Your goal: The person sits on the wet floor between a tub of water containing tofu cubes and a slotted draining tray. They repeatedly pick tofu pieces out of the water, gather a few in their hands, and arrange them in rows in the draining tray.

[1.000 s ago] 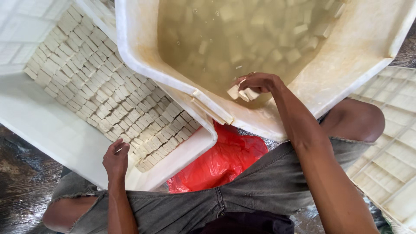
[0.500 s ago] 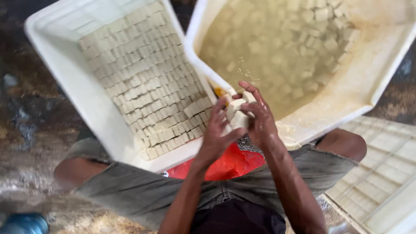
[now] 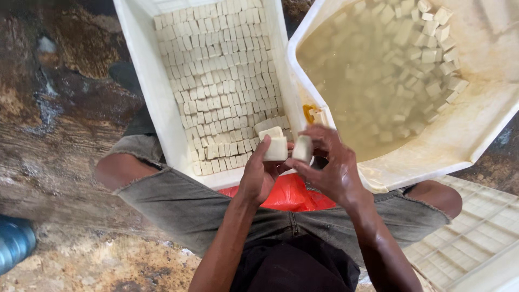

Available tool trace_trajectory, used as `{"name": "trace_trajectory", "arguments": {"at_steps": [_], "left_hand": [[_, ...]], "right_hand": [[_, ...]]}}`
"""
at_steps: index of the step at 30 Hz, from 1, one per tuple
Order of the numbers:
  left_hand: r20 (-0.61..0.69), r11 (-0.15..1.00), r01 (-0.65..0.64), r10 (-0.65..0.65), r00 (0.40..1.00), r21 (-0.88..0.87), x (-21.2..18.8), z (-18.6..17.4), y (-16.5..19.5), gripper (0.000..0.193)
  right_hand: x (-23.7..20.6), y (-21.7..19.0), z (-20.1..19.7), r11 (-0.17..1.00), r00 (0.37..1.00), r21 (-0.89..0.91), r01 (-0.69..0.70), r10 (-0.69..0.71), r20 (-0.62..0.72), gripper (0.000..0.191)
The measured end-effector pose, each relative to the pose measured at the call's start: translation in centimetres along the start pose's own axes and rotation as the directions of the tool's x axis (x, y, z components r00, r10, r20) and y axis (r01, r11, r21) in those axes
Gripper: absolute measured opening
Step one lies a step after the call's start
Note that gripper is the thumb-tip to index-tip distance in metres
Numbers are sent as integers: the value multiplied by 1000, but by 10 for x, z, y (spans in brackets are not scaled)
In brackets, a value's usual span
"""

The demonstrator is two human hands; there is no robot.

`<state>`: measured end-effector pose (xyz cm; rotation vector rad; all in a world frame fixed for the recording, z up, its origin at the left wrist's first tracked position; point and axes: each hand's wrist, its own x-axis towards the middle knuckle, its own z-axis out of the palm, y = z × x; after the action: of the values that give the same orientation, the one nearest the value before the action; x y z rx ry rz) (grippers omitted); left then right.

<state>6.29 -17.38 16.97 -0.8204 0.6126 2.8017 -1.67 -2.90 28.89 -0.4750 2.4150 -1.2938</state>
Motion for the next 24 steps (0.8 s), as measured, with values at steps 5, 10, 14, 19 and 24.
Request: {"name": "trace_trajectory", "arguments": {"at_steps": [5,10,14,19,24], "left_hand": [[13,999,45,-45,999,-13,-6,-4,5,45],[-30,978,186,-184,982,98,-17,4,19,66],[51,963,199,-212,976,184,-19,6,24,72],[168,932,160,-224,960,326,-20,-1,16,81],[114,857,190,-275,955,479,-23,-4,13,84]], "right_hand": [[1,-14,12,817,864,-281,503,-486,132,50],[4,-5,21,674,762,-357,647,-581,285,52],[-4,5,30,644,757,-401,651,-593,275,57],[-8,9,26,681,734,-292,672,-663,145,58],[-5,7,20,661,750,-366,655,-628,206,55]]}}
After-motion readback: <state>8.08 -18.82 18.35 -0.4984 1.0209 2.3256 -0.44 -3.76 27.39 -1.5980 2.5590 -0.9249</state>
